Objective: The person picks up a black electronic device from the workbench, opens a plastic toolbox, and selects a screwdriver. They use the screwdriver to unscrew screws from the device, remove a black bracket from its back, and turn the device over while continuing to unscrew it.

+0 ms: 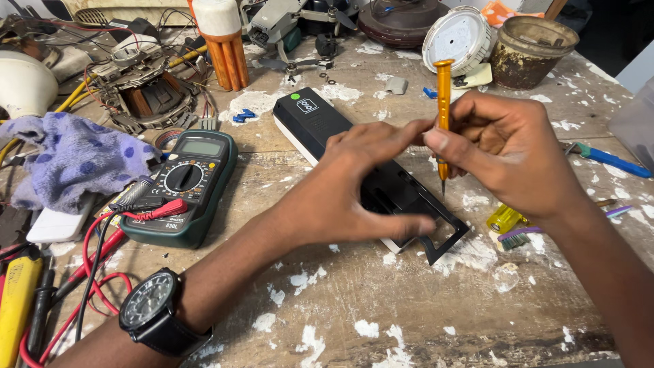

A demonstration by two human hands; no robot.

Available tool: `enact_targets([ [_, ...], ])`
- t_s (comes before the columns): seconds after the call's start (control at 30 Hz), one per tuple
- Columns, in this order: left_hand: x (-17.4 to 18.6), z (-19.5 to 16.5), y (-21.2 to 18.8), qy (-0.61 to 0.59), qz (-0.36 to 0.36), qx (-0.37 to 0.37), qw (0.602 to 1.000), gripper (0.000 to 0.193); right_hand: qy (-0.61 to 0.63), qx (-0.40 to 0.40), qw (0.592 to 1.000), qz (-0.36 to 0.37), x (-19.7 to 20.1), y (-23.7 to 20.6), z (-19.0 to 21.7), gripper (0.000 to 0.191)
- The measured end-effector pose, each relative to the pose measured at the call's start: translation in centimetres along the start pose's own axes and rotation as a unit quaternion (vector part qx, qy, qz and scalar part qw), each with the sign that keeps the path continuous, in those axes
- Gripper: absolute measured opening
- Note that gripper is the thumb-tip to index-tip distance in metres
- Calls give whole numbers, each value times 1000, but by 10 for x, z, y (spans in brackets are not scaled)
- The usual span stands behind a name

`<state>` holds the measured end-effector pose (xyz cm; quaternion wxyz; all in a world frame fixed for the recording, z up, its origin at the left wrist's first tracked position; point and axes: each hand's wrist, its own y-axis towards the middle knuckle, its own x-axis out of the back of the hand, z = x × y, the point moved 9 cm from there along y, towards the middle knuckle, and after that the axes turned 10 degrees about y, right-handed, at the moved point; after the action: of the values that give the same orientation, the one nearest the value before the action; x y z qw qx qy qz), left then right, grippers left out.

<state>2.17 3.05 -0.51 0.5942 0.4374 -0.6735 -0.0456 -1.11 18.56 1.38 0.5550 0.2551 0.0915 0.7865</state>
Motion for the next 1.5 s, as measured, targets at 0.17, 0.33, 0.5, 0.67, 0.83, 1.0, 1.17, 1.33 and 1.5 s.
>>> enact_targets([
  [0.17, -32, -8, -9, 115, 122, -9, 986, 138, -114, -32, 991, -63, 6, 4, -1, 19],
  [0.33, -37, -10, -8, 111, 132, -19, 985, 128, -211, -79, 970, -91, 9, 4, -5, 20],
  [0.5, -34, -6, -10, 97, 128, -34, 986, 124, -163, -38, 983, -70, 2, 6, -2, 19],
  [0.67, -30, -1, -13, 38, 142, -88, 985, 114, -27, 15, 999, 12, -4, -3, 3, 17],
  [0.83, -28, 15, -11, -74, 153, -72, 983, 89, 107, 41, 983, 141, -22, -11, 7, 18],
  [1.0, -18, 26, -7, -119, 120, -51, 984, 78, 179, 37, 953, 242, -43, -17, 14, 17],
  [1.17, -15, 30, -6, -139, 120, -27, 983, 69, 211, -4, 949, 234, -57, -20, 9, 18],
  [1.33, -9, 27, -5, -122, 88, -59, 987, 52, 163, -16, 966, 199, -59, -19, 0, 21],
  [1.5, -10, 32, -5, -138, 91, -38, 985, 50, 144, 13, 972, 185, -58, -19, 5, 18],
])
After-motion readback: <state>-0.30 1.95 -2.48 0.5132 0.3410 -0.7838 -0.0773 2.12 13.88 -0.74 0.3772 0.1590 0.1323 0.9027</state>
